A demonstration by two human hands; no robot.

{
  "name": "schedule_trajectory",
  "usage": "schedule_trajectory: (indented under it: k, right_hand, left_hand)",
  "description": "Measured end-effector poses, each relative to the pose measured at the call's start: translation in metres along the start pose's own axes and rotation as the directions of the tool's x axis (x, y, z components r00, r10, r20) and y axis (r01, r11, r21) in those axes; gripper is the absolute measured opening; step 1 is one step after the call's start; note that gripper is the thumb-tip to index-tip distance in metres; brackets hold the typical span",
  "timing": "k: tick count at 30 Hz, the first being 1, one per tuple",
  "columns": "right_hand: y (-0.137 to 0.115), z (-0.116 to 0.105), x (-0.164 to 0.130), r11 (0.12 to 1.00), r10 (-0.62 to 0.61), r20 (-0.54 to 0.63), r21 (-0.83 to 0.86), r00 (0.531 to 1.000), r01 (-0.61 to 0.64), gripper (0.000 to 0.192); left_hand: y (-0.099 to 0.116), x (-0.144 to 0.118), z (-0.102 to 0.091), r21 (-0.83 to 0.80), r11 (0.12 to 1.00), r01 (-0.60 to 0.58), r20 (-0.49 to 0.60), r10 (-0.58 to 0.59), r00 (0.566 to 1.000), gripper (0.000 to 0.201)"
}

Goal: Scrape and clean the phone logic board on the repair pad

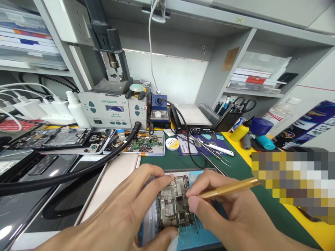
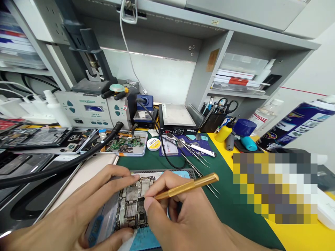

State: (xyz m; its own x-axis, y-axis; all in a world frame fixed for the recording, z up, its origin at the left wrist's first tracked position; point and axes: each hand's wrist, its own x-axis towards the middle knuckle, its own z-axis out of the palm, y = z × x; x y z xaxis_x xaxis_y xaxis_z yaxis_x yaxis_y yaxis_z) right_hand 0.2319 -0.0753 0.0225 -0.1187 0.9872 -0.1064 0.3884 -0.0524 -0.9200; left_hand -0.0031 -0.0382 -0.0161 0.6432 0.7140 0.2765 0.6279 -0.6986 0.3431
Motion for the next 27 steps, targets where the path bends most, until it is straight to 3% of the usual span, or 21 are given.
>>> schedule_trajectory:
  k: [7, 14, 27]
  right_hand:
    - [-0.003, 0.000, 0.000, 0.998, -0.025, 0.049, -0.053, 0.998, 0.027, 0.013]
    - [-0.003, 0.000, 0.000, 0.996, -0.026, 0.084, -0.088, 0.996, 0.033, 0.011]
    - [-0.002, 0.001, -0.001, 0.995, -0.028, 0.061, -0.095, 0.998, 0.034, 0.011]
  left_hand:
    - [-0.003, -0.005, 0.004, 0.027, 0.999, 0.022, -0.011, -0.022, 1.000, 0.070]
    - [-0.002, -0.003, -0.003, 0.043, 0.999, 0.028, 0.020, -0.029, 0.999, 0.065]
    - [-0.003, -0.008, 0.008, 0.018, 0.999, 0.043, -0.014, -0.042, 0.999, 0.072]
